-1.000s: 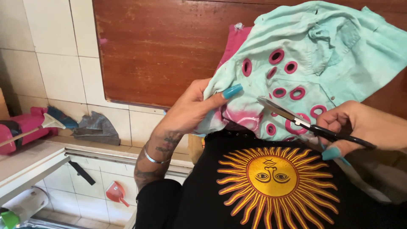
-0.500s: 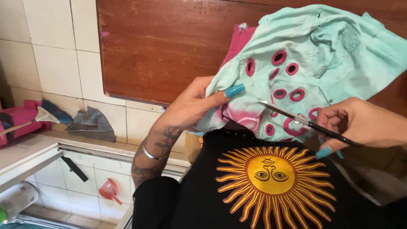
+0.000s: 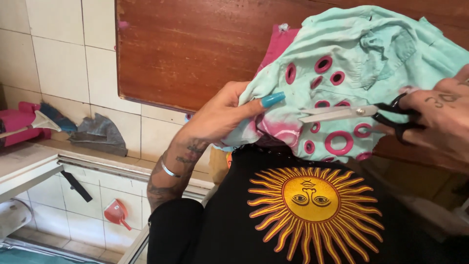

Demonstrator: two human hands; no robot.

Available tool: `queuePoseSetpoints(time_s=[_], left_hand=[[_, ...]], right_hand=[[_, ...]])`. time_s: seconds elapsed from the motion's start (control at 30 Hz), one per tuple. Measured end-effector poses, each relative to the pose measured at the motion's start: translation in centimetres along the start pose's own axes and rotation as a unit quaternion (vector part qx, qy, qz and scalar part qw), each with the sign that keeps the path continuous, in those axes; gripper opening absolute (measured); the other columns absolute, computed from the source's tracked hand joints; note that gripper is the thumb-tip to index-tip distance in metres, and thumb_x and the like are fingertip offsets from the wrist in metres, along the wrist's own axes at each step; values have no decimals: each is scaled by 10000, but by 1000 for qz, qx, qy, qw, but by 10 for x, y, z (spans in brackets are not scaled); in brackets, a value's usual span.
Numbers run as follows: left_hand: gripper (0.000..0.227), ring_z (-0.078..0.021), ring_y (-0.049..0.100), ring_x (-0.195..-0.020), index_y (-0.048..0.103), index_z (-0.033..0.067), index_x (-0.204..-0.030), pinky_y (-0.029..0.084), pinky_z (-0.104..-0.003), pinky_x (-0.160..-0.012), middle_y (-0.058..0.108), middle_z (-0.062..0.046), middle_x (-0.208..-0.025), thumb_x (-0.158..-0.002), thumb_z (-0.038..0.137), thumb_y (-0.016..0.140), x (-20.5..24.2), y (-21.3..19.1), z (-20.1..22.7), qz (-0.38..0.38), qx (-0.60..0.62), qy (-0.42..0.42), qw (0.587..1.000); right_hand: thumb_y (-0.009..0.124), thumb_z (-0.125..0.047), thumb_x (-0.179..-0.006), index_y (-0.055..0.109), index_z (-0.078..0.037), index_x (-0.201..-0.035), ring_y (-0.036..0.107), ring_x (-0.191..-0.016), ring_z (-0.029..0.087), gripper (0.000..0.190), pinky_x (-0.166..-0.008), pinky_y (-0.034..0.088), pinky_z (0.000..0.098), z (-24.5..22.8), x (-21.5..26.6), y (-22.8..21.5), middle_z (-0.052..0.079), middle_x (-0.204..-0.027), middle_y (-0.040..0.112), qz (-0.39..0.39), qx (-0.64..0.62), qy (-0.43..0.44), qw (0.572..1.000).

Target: Trimming excess fabric and securing grommets on a light blue garment using scissors and pliers

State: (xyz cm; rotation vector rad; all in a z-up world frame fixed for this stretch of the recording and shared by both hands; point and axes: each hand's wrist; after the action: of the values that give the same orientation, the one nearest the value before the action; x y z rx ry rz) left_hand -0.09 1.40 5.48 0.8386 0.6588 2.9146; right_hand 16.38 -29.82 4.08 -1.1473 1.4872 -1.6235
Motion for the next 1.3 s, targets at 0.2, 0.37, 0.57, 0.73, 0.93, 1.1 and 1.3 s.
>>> queuePoseSetpoints(time_s=[0.2, 0.37, 0.57, 0.73, 0.93, 1.1, 1.3], left_hand=[[189, 4, 426, -566, 538, 106, -776, 331, -141, -452, 480, 93, -662, -825, 288, 549, 0, 2, -1, 12, -38, 13, 999], [198, -8, 430, -560, 529, 100, -748, 352, -149, -460, 481, 72, -629, -806, 284, 569, 0, 5, 3, 34, -36, -3, 999], [207, -17, 460, -542, 533, 91, -769, 376, -155, -449, 509, 56, -630, -808, 292, 561, -2, 4, 3, 23, -35, -6, 999], [212, -21, 494, -531, 532, 99, -775, 394, -154, -443, 536, 52, -635, -806, 306, 558, -1, 5, 3, 19, -21, 1, 1000], [214, -7, 452, -527, 515, 107, -781, 359, -150, -439, 503, 65, -628, -817, 316, 544, -2, 3, 1, 11, -26, 20, 999], [187, 3, 400, -591, 540, 117, -763, 323, -145, -498, 459, 99, -652, -820, 295, 552, -2, 5, 4, 40, -67, 10, 997], [233, -5, 448, -517, 524, 98, -770, 347, -147, -415, 499, 65, -618, -812, 325, 548, -3, 1, -2, 5, -14, 17, 1000]], right_hand=[[683, -306, -732, 579, -113, -942, 503, -723, 219, 304, -733, 388, 289, 10, 10, 10, 11, -756, 589, 13, -60, -6, 998], [670, -481, -743, 604, -157, -897, 529, -730, 230, 365, -816, 405, 321, 9, 5, 7, -22, -739, 581, 56, 2, -19, 998], [633, -428, -677, 582, -181, -929, 559, -707, 208, 356, -787, 416, 341, 26, -9, 5, -19, -733, 593, 38, 53, -92, 994], [641, -377, -622, 568, -231, -933, 567, -704, 188, 351, -861, 415, 357, 43, -14, 20, -88, -756, 595, 17, 60, -115, 991], [626, -392, -805, 586, -160, -821, 498, -639, 192, 235, -813, 386, 360, 28, -26, 0, -75, -667, 549, 58, 19, -136, 989], [672, -403, -778, 568, -174, -790, 475, -556, 188, 251, -862, 365, 388, 20, -32, -7, -114, -617, 549, 78, -44, -123, 988], [552, -468, -795, 553, -236, -826, 509, -724, 165, 235, -703, 360, 257, 35, -16, 20, -75, -669, 538, -32, 71, -58, 995]])
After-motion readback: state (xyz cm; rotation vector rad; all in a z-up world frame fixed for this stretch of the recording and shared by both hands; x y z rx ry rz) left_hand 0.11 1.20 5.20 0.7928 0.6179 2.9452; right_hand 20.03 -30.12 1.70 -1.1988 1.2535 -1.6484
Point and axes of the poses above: each hand's wrist, its own x-axis away from the middle knuckle, its own y-axis out of the palm, z = x × y
